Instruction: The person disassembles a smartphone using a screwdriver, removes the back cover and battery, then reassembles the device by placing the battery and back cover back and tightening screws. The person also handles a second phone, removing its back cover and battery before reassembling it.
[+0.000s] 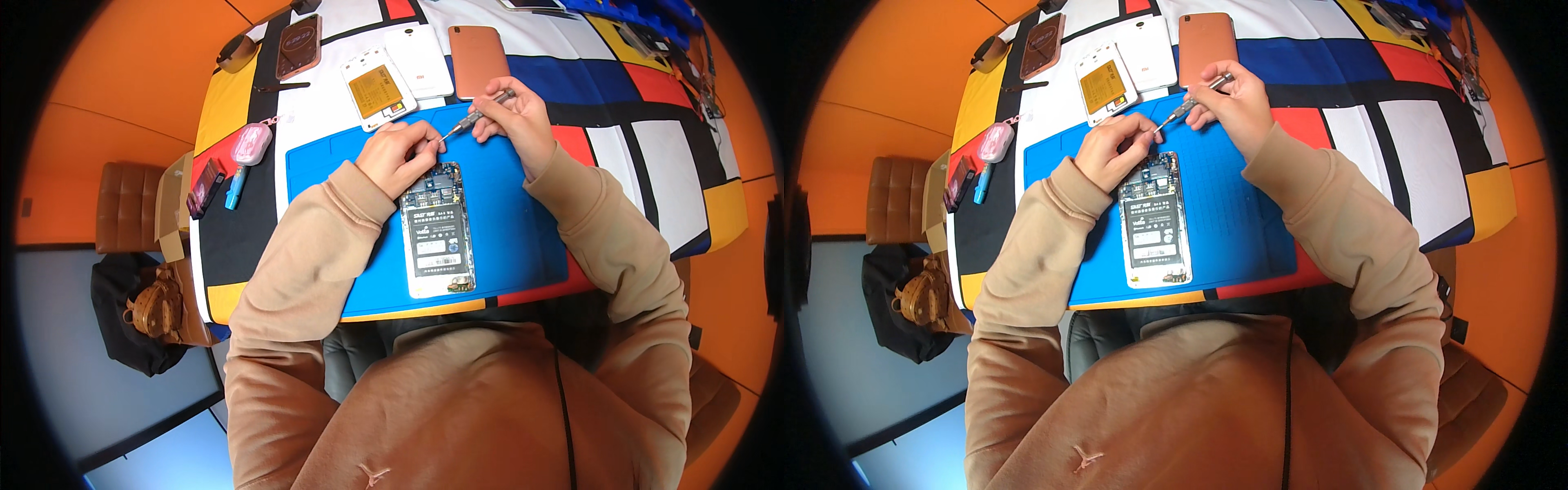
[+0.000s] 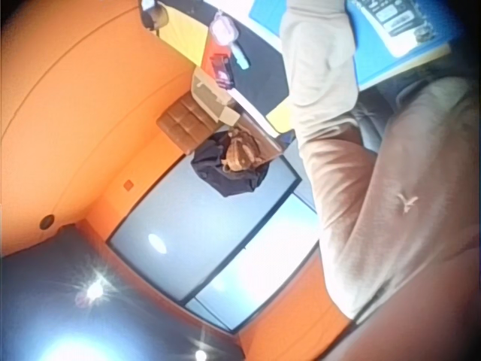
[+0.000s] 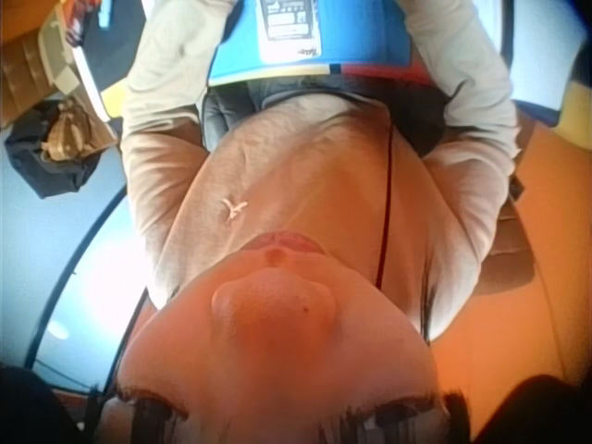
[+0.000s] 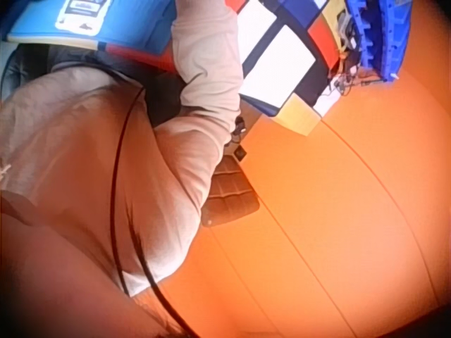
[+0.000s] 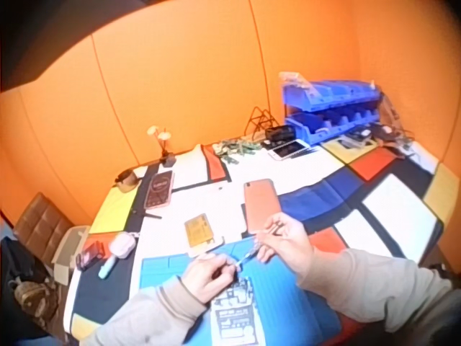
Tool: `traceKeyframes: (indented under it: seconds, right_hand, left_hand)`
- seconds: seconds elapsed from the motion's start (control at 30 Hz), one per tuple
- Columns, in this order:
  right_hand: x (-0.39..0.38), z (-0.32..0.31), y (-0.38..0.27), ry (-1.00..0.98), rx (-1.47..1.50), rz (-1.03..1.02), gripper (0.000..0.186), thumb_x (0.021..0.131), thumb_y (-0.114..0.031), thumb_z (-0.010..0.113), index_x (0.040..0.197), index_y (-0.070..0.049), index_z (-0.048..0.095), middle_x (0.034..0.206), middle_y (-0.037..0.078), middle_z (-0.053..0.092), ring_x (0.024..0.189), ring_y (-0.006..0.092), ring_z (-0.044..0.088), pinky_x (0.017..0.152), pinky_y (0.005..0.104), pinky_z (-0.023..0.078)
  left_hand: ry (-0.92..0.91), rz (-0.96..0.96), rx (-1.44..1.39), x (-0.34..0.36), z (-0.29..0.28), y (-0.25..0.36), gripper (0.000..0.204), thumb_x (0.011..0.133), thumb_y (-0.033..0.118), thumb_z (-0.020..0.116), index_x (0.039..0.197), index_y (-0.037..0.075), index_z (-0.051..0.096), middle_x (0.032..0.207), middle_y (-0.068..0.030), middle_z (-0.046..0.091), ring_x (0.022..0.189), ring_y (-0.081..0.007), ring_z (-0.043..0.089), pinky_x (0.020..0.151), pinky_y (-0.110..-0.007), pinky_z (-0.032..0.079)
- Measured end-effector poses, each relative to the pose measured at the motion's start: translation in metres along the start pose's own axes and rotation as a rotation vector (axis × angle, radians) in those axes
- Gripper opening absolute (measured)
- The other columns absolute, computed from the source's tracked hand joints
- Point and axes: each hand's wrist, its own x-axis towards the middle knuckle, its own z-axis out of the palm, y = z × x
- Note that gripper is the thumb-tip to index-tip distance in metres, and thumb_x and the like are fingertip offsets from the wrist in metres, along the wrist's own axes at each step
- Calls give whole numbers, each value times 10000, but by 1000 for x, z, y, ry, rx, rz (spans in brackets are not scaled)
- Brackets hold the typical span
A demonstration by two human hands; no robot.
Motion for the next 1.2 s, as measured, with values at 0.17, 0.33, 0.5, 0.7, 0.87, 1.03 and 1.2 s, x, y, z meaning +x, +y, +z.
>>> traceKeyframes:
  seconds: [0.17,0.33,0.5,0.7,0.87,1.03,1.2]
  right_hand:
    - [0,0,1,-1,-13,-15,181,886,-54,609,995,4,477,872,160,638,633,149,639,551,207,529]
    - [0,0,2,3,-25,-20,184,885,-60,615,993,2,479,875,162,638,634,145,638,553,207,529]
    - [1,-1,2,-2,-26,-16,187,883,-59,618,994,0,480,874,161,636,640,145,638,559,208,530]
    - [1,-2,1,40,40,18,185,878,-44,605,1002,5,476,866,169,629,638,168,637,554,238,530]
    - [2,-4,-1,70,102,64,195,878,-49,587,1014,15,462,858,187,628,620,200,639,529,272,526]
    - [3,-5,-2,49,85,74,172,886,-54,572,1009,2,466,849,182,625,597,189,629,507,264,514]
    - [1,-4,-3,50,50,70,149,891,-59,568,1001,-10,480,848,165,625,595,172,621,505,248,506]
  left_hand:
    - [23,48,-20,1,0,0,178,908,172,504,904,37,619,804,-73,607,679,-142,547,629,-274,437]
    - [12,-25,-46,-1,0,4,208,899,248,517,876,72,626,707,-62,600,680,-202,542,704,-333,415]
    - [16,-55,-43,0,0,4,231,920,284,528,878,80,629,697,-64,593,691,-215,535,700,-347,415]
    - [74,40,-39,-1,-1,3,291,951,291,474,837,62,612,705,-113,615,682,-278,563,695,-369,424]
    - [199,-90,-31,-4,-10,-7,343,958,297,459,794,37,611,704,-153,621,658,-324,582,641,-387,459]
    - [271,-128,-177,-5,-23,-21,315,945,293,508,802,47,643,660,-125,620,619,-276,593,630,-338,476]
    - [419,104,402,-7,-27,-23,226,908,240,579,814,46,648,655,-115,615,627,-272,587,605,-350,466]
